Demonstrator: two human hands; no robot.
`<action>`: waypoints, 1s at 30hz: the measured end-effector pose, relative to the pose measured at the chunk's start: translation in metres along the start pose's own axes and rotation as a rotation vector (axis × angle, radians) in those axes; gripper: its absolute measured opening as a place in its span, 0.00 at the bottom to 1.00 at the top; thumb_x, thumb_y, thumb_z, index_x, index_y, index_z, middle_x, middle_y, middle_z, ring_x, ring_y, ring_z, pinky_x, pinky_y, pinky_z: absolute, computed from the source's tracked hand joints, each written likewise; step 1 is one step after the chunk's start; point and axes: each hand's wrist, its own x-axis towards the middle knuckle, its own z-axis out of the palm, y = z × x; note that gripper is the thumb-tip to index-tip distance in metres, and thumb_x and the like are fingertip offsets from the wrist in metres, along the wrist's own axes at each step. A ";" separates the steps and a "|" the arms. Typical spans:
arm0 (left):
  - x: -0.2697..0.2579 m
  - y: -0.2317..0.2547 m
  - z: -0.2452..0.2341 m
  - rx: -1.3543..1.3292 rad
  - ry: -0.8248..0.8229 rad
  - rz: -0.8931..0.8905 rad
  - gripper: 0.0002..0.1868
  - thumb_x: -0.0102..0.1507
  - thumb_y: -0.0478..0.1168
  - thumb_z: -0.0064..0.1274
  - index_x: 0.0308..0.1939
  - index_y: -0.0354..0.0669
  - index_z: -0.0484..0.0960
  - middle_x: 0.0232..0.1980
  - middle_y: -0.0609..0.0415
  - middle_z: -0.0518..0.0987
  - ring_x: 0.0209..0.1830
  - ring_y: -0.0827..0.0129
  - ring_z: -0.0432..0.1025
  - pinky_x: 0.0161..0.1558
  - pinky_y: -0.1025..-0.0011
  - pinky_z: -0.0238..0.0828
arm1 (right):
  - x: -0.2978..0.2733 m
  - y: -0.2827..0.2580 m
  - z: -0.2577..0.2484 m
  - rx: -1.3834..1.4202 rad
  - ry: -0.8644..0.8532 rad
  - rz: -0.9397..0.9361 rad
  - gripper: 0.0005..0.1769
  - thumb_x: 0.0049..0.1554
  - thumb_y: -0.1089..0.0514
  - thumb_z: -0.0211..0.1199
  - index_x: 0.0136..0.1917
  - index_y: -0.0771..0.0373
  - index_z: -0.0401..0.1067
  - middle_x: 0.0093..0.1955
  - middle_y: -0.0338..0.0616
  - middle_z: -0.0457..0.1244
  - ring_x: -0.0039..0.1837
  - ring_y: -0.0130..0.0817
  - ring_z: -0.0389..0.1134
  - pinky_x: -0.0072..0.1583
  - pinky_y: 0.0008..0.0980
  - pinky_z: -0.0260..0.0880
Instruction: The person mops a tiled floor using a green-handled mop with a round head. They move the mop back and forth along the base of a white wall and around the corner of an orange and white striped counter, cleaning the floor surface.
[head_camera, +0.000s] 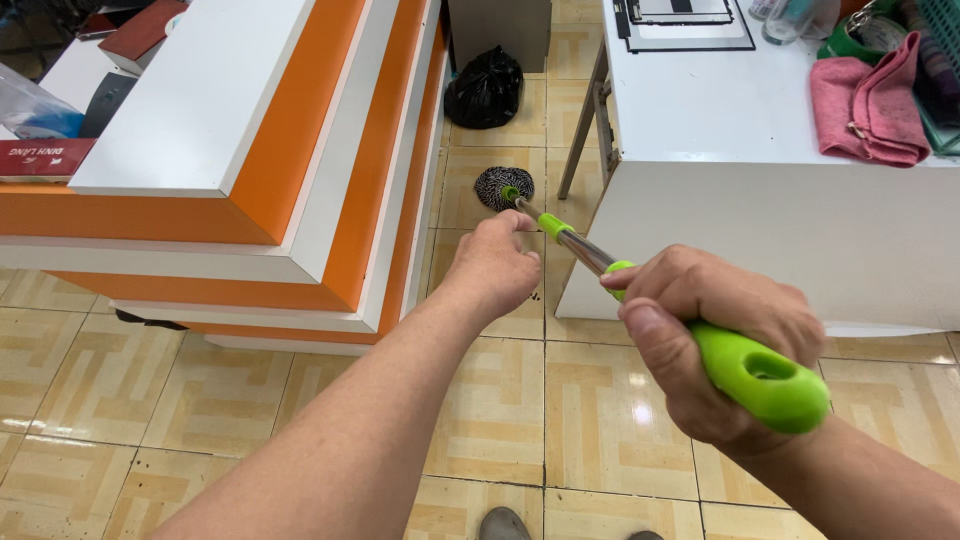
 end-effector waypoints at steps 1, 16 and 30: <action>0.000 0.001 -0.002 -0.001 0.004 0.003 0.27 0.65 0.36 0.49 0.70 0.55 0.70 0.65 0.50 0.76 0.65 0.62 0.72 0.65 0.64 0.70 | 0.002 0.008 0.006 0.005 0.022 -0.038 0.14 0.63 0.64 0.57 0.34 0.63 0.65 0.34 0.41 0.65 0.41 0.29 0.73 0.61 0.37 0.83; -0.020 -0.002 -0.018 -0.014 -0.015 -0.028 0.29 0.67 0.36 0.47 0.73 0.55 0.65 0.67 0.53 0.73 0.66 0.66 0.71 0.65 0.65 0.72 | 0.032 0.091 0.042 -0.144 -0.206 0.398 0.13 0.59 0.51 0.67 0.48 0.64 0.78 0.58 0.43 0.70 0.52 0.33 0.72 0.53 0.32 0.72; -0.002 0.003 -0.011 -0.006 0.013 0.037 0.27 0.65 0.37 0.51 0.69 0.54 0.70 0.62 0.54 0.78 0.62 0.65 0.74 0.64 0.65 0.71 | 0.045 0.003 -0.031 0.210 0.194 -0.015 0.13 0.69 0.63 0.49 0.40 0.58 0.60 0.29 0.35 0.58 0.29 0.23 0.64 0.42 0.30 0.74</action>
